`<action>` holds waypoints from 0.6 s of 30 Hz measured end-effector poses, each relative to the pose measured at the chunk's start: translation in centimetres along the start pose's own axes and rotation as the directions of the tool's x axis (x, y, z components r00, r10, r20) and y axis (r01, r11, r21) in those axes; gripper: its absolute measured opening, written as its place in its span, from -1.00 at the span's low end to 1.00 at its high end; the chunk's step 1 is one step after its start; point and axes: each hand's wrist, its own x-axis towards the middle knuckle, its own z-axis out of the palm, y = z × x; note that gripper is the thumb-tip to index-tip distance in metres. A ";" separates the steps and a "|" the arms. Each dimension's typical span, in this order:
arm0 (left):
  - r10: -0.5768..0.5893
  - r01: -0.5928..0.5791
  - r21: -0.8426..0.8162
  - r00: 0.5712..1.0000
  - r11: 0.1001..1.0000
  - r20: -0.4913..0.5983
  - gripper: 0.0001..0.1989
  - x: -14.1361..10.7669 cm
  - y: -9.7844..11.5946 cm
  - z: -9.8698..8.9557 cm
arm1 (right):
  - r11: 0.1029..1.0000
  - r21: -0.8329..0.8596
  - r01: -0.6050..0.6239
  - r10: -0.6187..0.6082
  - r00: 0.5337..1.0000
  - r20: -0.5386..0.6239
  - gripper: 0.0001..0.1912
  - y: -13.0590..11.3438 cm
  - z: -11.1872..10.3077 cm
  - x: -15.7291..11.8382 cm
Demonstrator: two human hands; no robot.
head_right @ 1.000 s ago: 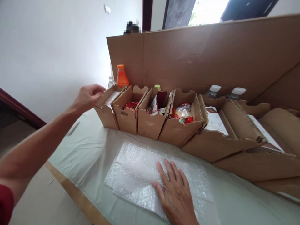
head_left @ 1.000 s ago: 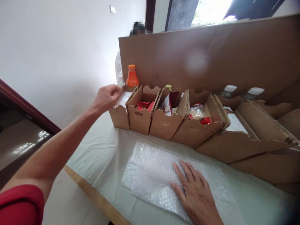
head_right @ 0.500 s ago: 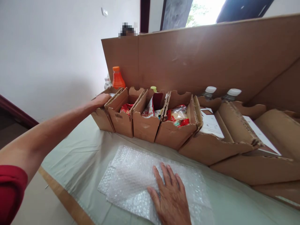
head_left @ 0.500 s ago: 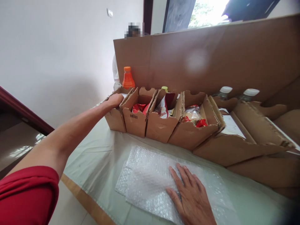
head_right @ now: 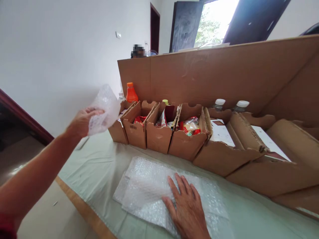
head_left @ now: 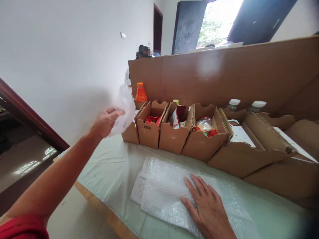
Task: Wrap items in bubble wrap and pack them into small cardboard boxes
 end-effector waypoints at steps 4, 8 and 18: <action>-0.049 0.057 -0.060 0.992 0.997 0.118 -0.67 -6.6 -4.0 2.2 | 0.989 0.120 -0.082 0.085 0.996 -0.025 -0.50 -0.7 -3.7 1.4; -0.050 0.065 -0.085 0.984 0.994 0.169 -0.71 -12.3 -7.0 6.0 | 0.882 0.458 -0.112 0.093 0.994 0.062 -0.35 -5.1 -9.3 3.8; -0.081 0.067 0.045 0.888 0.997 0.454 -0.77 -15.5 -7.5 5.7 | 0.135 0.902 -0.410 0.599 0.759 0.256 -0.85 -7.3 -10.4 5.8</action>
